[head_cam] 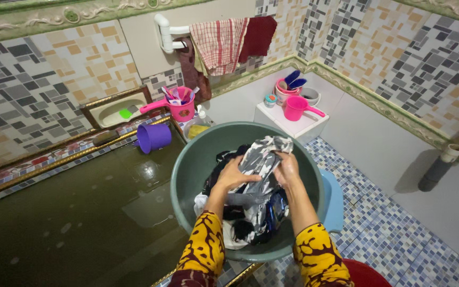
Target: The person hand-washes clothes in a tiled washbasin. They remove a blue colander from a dish rack, place it aside, then repeatedly pick up garments from a green basin, submerge them in the basin water, agitate and wring them, and set them on the basin edge. The person handles several different garments one at a time.
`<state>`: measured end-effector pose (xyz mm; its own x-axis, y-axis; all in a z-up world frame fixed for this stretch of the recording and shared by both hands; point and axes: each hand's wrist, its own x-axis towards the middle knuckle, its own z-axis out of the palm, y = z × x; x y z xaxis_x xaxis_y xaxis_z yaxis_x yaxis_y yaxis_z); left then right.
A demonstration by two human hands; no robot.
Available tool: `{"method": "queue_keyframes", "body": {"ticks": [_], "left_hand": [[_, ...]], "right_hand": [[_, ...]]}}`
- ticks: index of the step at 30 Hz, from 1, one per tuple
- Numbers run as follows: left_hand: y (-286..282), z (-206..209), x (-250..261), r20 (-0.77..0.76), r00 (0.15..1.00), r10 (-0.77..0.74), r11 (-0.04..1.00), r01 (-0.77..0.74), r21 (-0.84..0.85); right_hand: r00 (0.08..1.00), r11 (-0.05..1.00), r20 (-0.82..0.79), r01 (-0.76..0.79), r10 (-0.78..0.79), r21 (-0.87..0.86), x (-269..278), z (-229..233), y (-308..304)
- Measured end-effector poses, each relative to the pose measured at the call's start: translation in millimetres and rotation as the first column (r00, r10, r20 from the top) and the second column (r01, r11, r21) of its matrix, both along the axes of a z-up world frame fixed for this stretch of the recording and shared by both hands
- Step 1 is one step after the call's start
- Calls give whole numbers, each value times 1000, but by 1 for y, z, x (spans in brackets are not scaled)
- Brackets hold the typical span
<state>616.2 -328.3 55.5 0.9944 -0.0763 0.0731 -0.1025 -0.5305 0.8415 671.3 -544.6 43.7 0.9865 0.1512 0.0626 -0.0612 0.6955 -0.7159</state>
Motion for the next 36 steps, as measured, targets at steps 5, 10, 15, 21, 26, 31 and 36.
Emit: {"method": "queue_keyframes", "body": {"ticks": [5, 10, 15, 21, 26, 31, 36], "left_hand": [[1, 20, -16, -114, 993, 11, 968, 18, 252], [-6, 28, -20, -208, 978, -1, 902, 90, 421], [-6, 4, -4, -78, 997, -3, 895, 38, 444], [-11, 1, -2, 286, 953, 102, 884, -219, 413], [-19, 19, -5, 148, 968, 204, 964, -225, 145], [-42, 0, 17, 362, 909, 207, 974, -157, -162], [-52, -7, 26, 451, 891, 50, 998, -60, 8]], "right_hand": [[999, 994, 9, 33, -34, 103, 2, 22, -4], [998, 991, 50, 41, -48, 127, -6, 40, 6], [997, 995, 71, 20, -27, 96, -7, 54, 8], [979, 971, -63, 181, -193, -156, -6, 52, 10], [962, 774, 264, 221, -72, -593, -13, 34, 2], [884, 636, 432, 233, 177, -736, -14, -5, 7], [1000, 675, 29, 26, -7, -738, -4, -48, 7]]}}
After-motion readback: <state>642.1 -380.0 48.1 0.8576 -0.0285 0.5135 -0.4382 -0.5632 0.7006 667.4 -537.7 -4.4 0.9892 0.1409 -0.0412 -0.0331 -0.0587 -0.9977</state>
